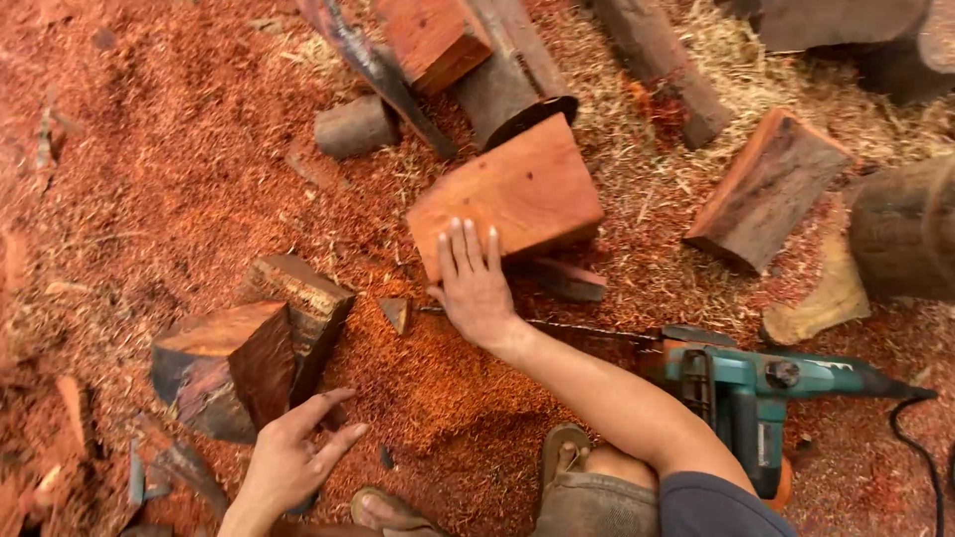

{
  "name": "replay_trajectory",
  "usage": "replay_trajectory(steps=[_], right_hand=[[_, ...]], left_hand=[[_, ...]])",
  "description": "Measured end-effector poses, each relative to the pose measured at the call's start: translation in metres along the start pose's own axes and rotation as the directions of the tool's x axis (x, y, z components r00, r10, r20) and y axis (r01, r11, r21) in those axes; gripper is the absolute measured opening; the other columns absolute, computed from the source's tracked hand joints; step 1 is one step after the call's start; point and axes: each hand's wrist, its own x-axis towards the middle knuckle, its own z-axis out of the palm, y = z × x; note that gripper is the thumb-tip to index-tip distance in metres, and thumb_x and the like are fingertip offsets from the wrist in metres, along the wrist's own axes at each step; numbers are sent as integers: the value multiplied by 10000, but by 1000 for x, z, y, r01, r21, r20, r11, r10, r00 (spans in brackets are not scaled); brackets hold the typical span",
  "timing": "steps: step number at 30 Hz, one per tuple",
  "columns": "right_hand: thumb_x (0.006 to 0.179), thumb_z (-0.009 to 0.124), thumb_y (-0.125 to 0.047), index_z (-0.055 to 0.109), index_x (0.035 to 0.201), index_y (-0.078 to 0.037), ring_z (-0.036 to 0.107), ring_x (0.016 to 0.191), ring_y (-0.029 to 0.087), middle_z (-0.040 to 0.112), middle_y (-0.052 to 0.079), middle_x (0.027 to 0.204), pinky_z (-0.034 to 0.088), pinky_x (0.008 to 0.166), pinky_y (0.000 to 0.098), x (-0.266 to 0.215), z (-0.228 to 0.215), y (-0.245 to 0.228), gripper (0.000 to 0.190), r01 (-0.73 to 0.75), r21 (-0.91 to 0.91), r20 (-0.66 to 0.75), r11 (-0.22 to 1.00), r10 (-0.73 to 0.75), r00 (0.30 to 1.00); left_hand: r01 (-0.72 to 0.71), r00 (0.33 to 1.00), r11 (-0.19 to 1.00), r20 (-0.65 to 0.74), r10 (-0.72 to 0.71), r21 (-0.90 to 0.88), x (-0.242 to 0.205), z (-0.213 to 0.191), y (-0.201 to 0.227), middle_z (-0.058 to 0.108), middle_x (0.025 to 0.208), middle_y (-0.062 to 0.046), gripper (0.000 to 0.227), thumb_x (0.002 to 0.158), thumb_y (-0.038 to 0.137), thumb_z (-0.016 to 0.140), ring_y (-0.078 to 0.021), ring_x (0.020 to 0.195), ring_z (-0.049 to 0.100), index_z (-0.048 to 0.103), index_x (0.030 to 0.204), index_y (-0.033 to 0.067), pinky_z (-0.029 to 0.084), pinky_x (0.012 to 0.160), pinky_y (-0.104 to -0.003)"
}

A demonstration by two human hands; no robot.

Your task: The recorder is inspecting and measuring various pieces of wood using a tape measure in a workshop environment.

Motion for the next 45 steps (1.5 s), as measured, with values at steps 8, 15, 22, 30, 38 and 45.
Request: replay_trajectory(steps=[8, 15, 22, 30, 38, 45], right_hand=[[1065, 421, -403, 211, 1591, 55, 70, 1566, 432, 104, 300, 1667, -24, 1238, 617, 3, 4, 39, 728, 50, -35, -76, 998, -53, 996], [987, 661, -404, 558, 1424, -66, 245, 1545, 418, 356, 261, 1621, 80, 1274, 552, -21, -13, 71, 562, 165, 283, -224, 945, -102, 969], [870, 919, -537, 32, 1632, -26, 117, 1563, 468, 62, 327, 1683, 170, 1246, 635, -79, -73, 339, 1276, -723, 386, -347, 573, 816, 462], [685, 1016, -472, -214, 1584, -227, 25, 1542, 441, -176, 307, 1659, 144, 1197, 691, -96, -24, 376, 1544, -868, 485, 297, -105, 953, 51], [1032, 696, -141, 267, 1700, 42, 563, 1354, 383, 472, 210, 1517, 553, 1150, 521, -286, 41, 512, 815, -8, 969, 208, -246, 797, 567], [998, 763, -424, 215, 1659, -74, 536, 1412, 344, 493, 178, 1574, 492, 1143, 518, -269, -5, 451, 927, -180, 982, 116, -50, 920, 375]], left_hand=[[-24, 995, 992, 95, 12, 123, -11, -4, 3, 776, 1081, -127, 574, 777, 418, 829, -293, 924, 764, 712, 1281, 169, 592, 780, -412], [54, 976, 994, 204, -73, 98, -15, -11, 11, 805, 910, -80, 555, 796, 451, 829, -229, 832, 783, 723, 1296, 233, 617, 729, -364], [239, 942, 947, 186, -279, 214, -15, -2, -26, 786, 918, -26, 528, 810, 361, 841, -161, 749, 774, 715, 1300, 209, 623, 623, -343], [277, 954, 955, 89, -286, 105, -20, 8, -43, 720, 814, -89, 471, 819, 294, 865, -166, 745, 708, 737, 1236, 116, 602, 691, -323], [340, 930, 929, 91, -355, 149, -28, 22, -87, 749, 864, -118, 527, 774, 237, 900, -197, 787, 782, 745, 1250, 74, 615, 777, -353], [311, 950, 947, -16, -311, 83, -7, 26, -73, 742, 859, -129, 447, 812, 160, 833, -199, 691, 747, 766, 1239, 45, 608, 672, -341]])
